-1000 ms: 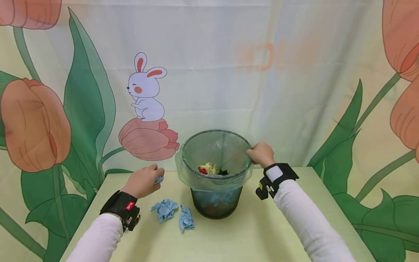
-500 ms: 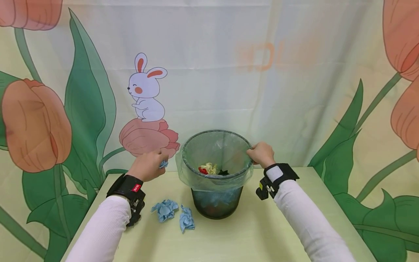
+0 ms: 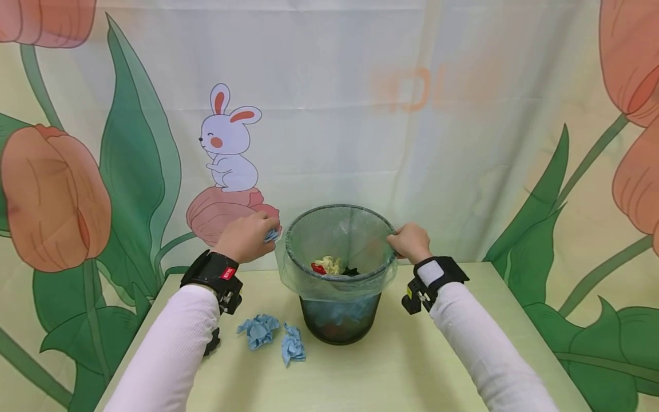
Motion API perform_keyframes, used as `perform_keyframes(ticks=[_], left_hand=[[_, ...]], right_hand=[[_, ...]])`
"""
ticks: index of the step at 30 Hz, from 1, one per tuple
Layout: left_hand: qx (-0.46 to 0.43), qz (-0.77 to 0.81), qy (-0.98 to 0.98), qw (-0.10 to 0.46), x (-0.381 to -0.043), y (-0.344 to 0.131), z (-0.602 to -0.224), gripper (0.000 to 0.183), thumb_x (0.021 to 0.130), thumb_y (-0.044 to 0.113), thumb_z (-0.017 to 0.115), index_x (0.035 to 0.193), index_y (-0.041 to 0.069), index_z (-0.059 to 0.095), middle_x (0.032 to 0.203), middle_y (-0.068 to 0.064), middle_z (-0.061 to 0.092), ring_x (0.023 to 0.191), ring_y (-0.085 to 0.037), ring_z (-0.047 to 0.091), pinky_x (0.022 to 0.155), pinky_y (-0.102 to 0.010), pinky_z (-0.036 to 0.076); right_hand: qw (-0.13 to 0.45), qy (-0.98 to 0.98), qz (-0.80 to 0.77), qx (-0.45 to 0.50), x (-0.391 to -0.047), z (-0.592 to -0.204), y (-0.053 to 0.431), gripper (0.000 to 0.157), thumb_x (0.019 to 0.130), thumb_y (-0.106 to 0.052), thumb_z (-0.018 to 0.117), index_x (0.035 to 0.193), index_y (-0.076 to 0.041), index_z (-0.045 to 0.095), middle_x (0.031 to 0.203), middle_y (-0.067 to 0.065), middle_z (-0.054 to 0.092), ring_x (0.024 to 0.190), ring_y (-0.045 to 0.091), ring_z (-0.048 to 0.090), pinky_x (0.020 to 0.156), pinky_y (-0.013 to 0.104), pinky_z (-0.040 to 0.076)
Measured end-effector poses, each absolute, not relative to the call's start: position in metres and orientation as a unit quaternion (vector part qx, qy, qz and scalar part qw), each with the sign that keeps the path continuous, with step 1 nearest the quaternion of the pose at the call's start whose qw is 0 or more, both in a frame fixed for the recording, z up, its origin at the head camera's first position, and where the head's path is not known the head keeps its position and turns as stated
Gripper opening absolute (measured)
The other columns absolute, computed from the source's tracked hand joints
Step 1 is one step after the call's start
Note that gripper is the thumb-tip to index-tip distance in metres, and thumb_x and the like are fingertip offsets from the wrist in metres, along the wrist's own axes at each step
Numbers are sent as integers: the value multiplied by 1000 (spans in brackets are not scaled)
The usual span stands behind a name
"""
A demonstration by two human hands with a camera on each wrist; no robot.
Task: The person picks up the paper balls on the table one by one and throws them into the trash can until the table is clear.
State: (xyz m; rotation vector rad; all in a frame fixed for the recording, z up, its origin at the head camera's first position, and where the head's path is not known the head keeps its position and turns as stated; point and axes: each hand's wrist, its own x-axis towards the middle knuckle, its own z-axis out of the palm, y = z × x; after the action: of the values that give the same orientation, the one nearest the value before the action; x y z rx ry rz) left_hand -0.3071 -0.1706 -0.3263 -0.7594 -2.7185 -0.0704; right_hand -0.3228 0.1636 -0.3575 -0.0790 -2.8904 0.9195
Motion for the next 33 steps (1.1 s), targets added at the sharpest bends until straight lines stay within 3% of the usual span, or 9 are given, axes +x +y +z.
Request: perform_keyframes(ticks=[10, 18, 33], left_hand=[[-268, -18, -954, 135, -309, -147, -310, 23, 81, 20, 67, 102, 12, 61, 91, -7, 56, 69, -19, 55, 59, -31, 51], [-289, -39, -949, 119, -307, -129, -305, 22, 83, 20, 65, 104, 13, 60, 93, -6, 53, 67, -17, 52, 58, -29, 46], [-350, -46, -925, 144, -303, -88, -306, 21, 83, 17, 63, 103, 12, 61, 94, -7, 55, 70, -17, 52, 59, -28, 47]], right_hand=[[54, -950, 305, -25, -325, -359, 164, 46, 82, -11, 52, 43, -18, 29, 37, -5, 32, 52, 22, 63, 38, 19, 23], [52, -948, 311, -36, -324, -358, 163, 46, 81, -11, 53, 41, -18, 30, 36, -6, 33, 41, 9, 55, 37, 20, 28], [53, -948, 311, -30, -324, -360, 164, 45, 81, -10, 51, 43, -18, 28, 38, -6, 25, 46, 16, 59, 36, 19, 23]])
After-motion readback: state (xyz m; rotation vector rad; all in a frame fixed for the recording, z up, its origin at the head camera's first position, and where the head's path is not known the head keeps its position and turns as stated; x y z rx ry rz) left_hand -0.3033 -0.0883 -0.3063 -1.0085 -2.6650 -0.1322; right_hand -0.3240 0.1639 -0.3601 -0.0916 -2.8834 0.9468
